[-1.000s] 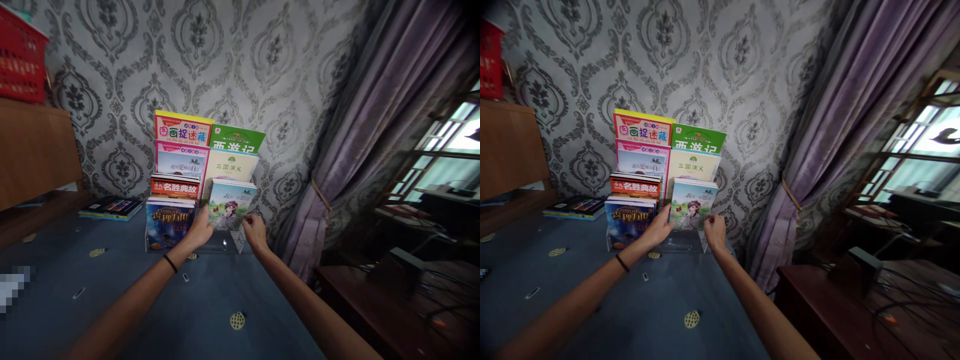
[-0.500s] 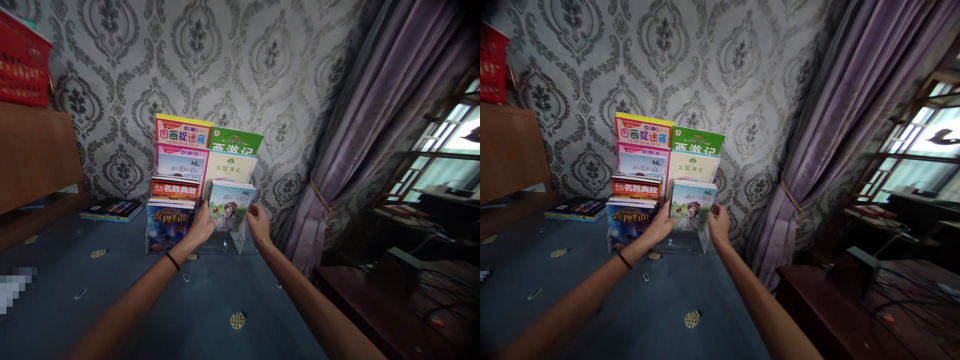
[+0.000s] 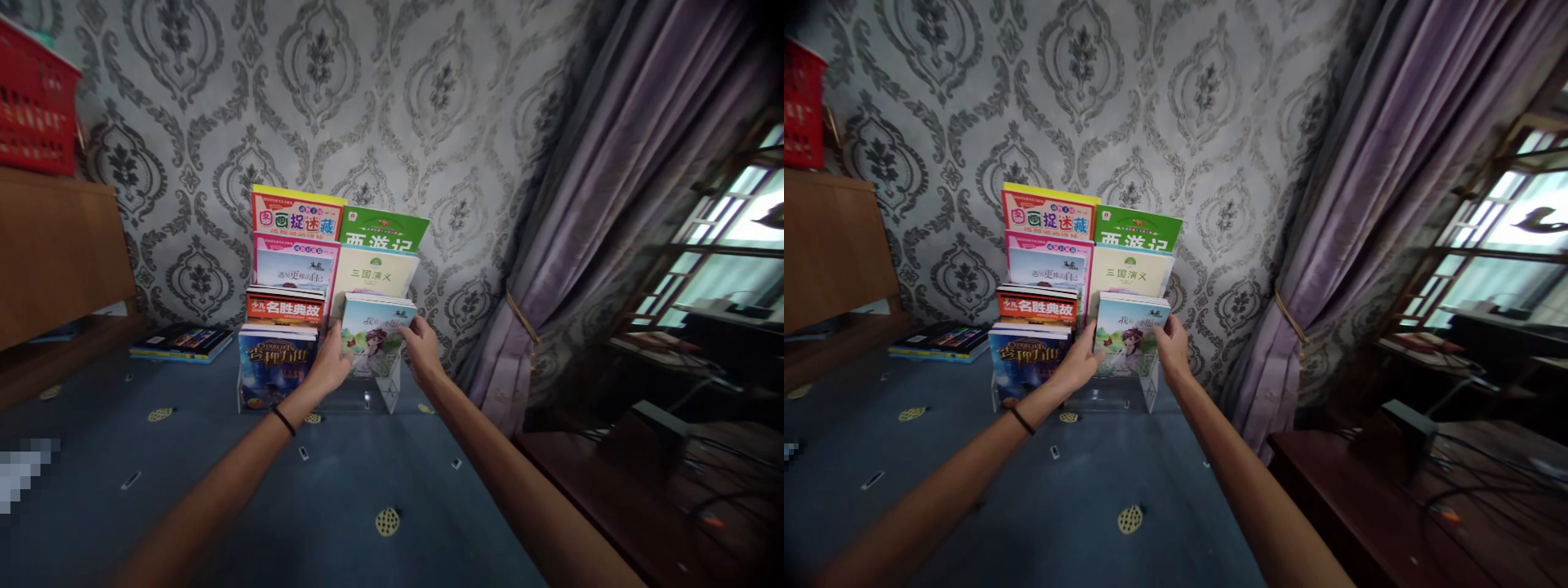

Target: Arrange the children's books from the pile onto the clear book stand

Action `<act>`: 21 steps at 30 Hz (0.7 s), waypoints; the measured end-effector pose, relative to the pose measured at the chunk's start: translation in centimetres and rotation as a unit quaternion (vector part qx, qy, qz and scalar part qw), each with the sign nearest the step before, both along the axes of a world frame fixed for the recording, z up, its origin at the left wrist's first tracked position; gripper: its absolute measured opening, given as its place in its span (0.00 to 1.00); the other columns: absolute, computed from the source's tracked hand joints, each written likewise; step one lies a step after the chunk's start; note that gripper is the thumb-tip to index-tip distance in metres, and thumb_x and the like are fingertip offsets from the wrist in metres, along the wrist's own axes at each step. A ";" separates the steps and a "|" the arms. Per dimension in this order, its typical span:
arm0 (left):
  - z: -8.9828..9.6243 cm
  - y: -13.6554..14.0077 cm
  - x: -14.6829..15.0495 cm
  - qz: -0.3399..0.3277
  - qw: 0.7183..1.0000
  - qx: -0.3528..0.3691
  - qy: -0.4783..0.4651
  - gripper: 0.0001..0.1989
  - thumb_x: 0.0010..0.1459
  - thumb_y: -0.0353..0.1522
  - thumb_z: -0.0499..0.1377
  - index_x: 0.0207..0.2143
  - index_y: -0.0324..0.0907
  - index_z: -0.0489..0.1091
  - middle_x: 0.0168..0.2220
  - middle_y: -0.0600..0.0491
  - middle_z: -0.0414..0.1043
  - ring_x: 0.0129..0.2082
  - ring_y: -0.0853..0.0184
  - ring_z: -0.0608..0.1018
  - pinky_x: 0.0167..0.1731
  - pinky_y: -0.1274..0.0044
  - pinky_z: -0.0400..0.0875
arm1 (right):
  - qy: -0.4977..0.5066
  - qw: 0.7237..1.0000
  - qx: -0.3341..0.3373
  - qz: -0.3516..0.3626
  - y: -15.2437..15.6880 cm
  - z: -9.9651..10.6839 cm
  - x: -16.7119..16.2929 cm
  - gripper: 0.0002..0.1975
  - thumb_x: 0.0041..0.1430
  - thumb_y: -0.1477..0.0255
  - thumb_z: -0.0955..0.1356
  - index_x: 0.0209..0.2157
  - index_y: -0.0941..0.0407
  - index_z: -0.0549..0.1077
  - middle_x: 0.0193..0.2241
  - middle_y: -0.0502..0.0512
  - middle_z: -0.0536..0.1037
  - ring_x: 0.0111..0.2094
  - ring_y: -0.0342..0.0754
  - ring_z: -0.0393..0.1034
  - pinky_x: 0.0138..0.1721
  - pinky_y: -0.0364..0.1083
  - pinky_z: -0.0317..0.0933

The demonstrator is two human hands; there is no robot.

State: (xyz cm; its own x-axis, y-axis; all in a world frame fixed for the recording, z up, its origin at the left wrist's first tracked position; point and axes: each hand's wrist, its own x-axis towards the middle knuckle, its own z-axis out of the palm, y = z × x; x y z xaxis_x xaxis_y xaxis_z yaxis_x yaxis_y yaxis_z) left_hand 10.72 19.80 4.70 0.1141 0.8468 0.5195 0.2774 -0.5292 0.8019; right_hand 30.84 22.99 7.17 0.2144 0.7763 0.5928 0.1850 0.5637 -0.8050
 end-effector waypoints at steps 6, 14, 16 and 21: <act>2.4 -0.7 0.0 0.023 0.998 -0.010 0.053 0.40 0.51 0.22 0.56 0.68 0.33 0.50 0.67 0.34 0.59 0.68 0.49 0.62 0.69 0.59 0.53 | -0.034 0.999 -0.037 -0.016 -0.1 -0.8 0.0 0.14 0.45 0.69 0.66 0.36 0.57 0.74 0.35 0.56 0.82 0.39 0.55 0.75 0.43 0.53 0.69; 7.5 0.7 0.9 0.092 0.986 0.024 0.137 0.37 0.46 0.15 0.56 0.61 0.33 0.54 0.61 0.32 0.61 0.66 0.45 0.64 0.67 0.57 0.57 | -0.043 0.997 -0.048 -0.038 1.3 -1.8 0.4 0.15 0.45 0.72 0.65 0.37 0.56 0.76 0.34 0.54 0.82 0.40 0.55 0.74 0.46 0.53 0.68; 7.8 1.0 1.1 0.105 0.983 0.024 0.149 0.36 0.45 0.14 0.55 0.58 0.35 0.56 0.58 0.35 0.64 0.64 0.47 0.67 0.65 0.57 0.60 | -0.047 0.997 -0.046 -0.039 1.4 -1.9 0.6 0.16 0.45 0.72 0.65 0.38 0.56 0.76 0.34 0.53 0.82 0.41 0.55 0.74 0.46 0.53 0.68; 7.6 1.3 1.3 0.130 0.978 0.036 0.159 0.34 0.44 0.12 0.53 0.55 0.34 0.57 0.54 0.36 0.66 0.61 0.47 0.69 0.63 0.56 0.62 | -0.051 0.997 -0.041 -0.041 1.5 -2.2 0.6 0.17 0.46 0.72 0.65 0.39 0.57 0.77 0.36 0.56 0.81 0.42 0.56 0.73 0.47 0.54 0.68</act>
State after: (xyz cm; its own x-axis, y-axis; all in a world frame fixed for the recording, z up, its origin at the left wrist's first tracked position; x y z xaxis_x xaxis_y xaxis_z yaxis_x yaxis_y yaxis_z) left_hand 12.04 21.10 12.27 0.0655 0.8314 0.5519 0.6384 -0.4600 0.6172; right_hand 31.44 24.51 4.98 0.2205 0.8049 0.5509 0.3112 0.4772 -0.8219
